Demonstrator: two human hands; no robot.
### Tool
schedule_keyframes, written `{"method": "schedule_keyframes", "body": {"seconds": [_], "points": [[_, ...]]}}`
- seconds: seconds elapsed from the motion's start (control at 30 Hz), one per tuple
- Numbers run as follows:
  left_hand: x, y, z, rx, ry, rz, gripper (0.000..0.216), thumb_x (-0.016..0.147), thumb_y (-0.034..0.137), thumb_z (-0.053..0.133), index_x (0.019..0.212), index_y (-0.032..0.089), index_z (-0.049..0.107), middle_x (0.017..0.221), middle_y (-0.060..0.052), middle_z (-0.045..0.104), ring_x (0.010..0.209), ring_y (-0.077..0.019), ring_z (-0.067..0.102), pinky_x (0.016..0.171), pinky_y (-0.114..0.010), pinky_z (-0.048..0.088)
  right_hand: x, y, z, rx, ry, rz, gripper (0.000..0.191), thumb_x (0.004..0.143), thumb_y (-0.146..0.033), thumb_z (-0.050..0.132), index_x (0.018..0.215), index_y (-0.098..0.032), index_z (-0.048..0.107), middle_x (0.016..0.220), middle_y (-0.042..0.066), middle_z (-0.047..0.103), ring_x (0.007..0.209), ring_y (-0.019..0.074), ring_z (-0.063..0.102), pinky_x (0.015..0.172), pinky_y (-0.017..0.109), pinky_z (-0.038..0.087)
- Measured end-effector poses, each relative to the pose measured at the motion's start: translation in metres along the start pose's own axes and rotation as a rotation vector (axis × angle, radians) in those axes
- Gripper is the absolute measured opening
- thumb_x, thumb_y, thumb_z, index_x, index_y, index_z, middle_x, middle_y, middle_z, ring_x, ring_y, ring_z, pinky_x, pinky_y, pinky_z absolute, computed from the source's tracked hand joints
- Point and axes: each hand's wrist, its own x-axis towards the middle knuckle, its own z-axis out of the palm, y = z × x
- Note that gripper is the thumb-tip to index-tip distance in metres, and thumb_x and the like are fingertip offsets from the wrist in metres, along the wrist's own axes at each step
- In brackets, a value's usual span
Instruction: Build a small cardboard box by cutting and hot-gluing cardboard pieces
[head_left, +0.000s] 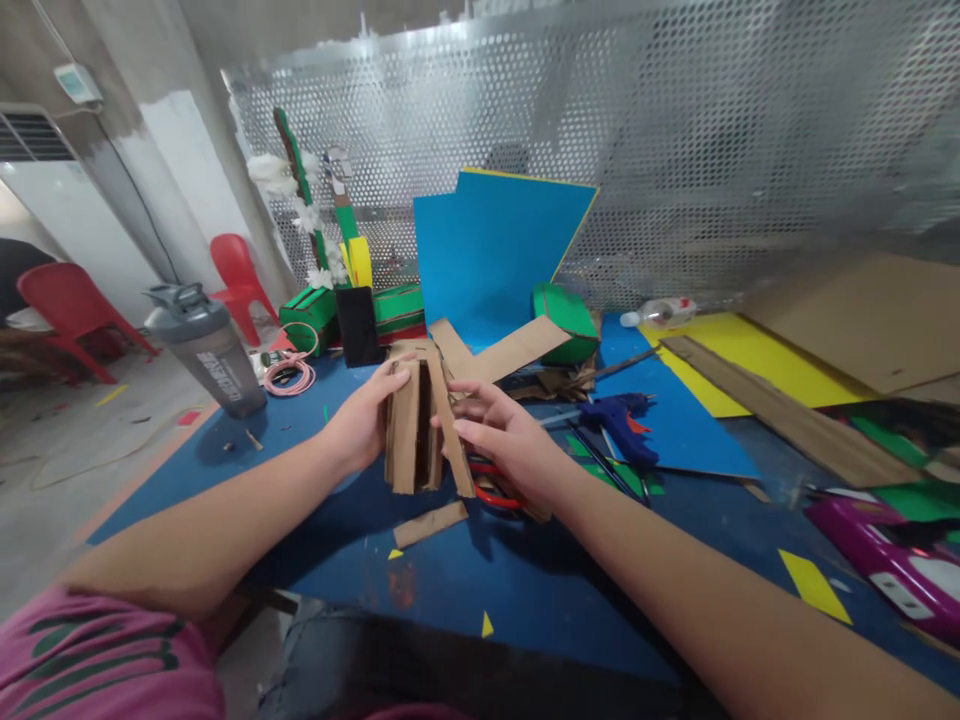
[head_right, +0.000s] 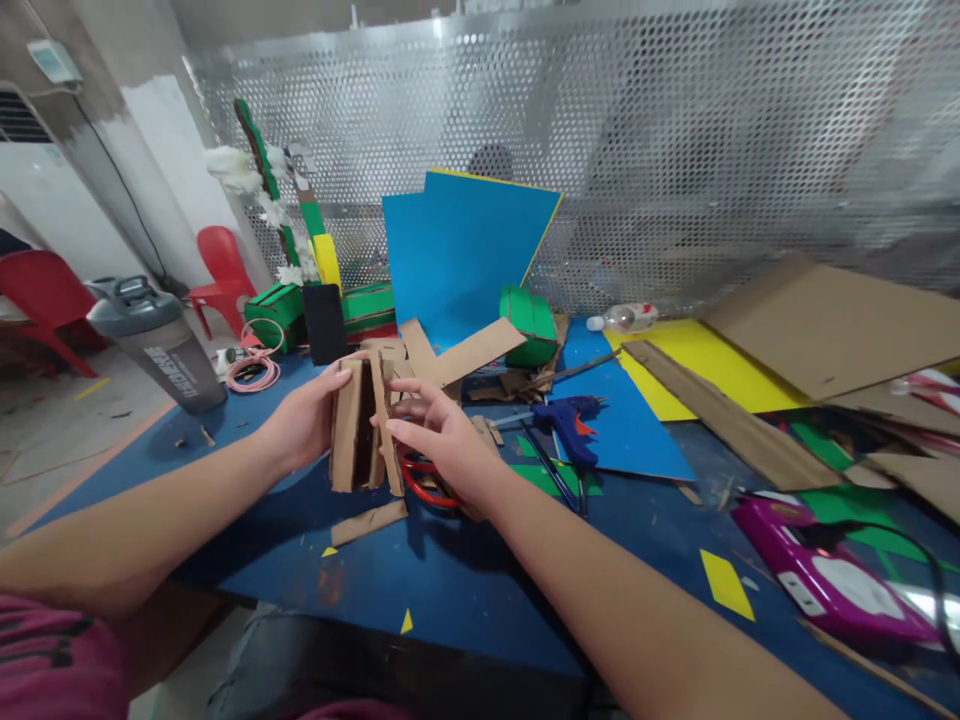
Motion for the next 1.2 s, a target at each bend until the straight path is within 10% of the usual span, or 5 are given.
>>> {"method": "schedule_keyframes", "body": {"seconds": [0.37,1.2], "points": [[-0.010,0.002,0.007,0.016,0.034,-0.024,0.087,0.068,0.043,0.102,0.143,0.028,0.060,0.112,-0.004,0.082,0.081,-0.0239,0.079,0.074,-0.039,0.067,-0.005,-0.002,-0.005,-0.179,0.025,-0.056,0.050,0.088,-0.037,0.089,0.135,-0.033,0.070,0.110,0.002,0.078,0.108,0.0212,0.079,0.099,0.040,0.065],[-0.023,0.005,0.010,0.163,0.027,0.202,0.070,0.071,0.039,0.103,0.128,0.027,0.065,0.119,-0.003,0.077,0.111,-0.0252,0.072,0.092,-0.034,0.061,-0.018,-0.021,0.001,-0.560,0.078,-0.264,0.045,0.091,-0.028,0.077,0.135,-0.028,0.075,0.106,0.004,0.075,0.074,0.0152,0.067,0.076,0.036,0.064]]}}
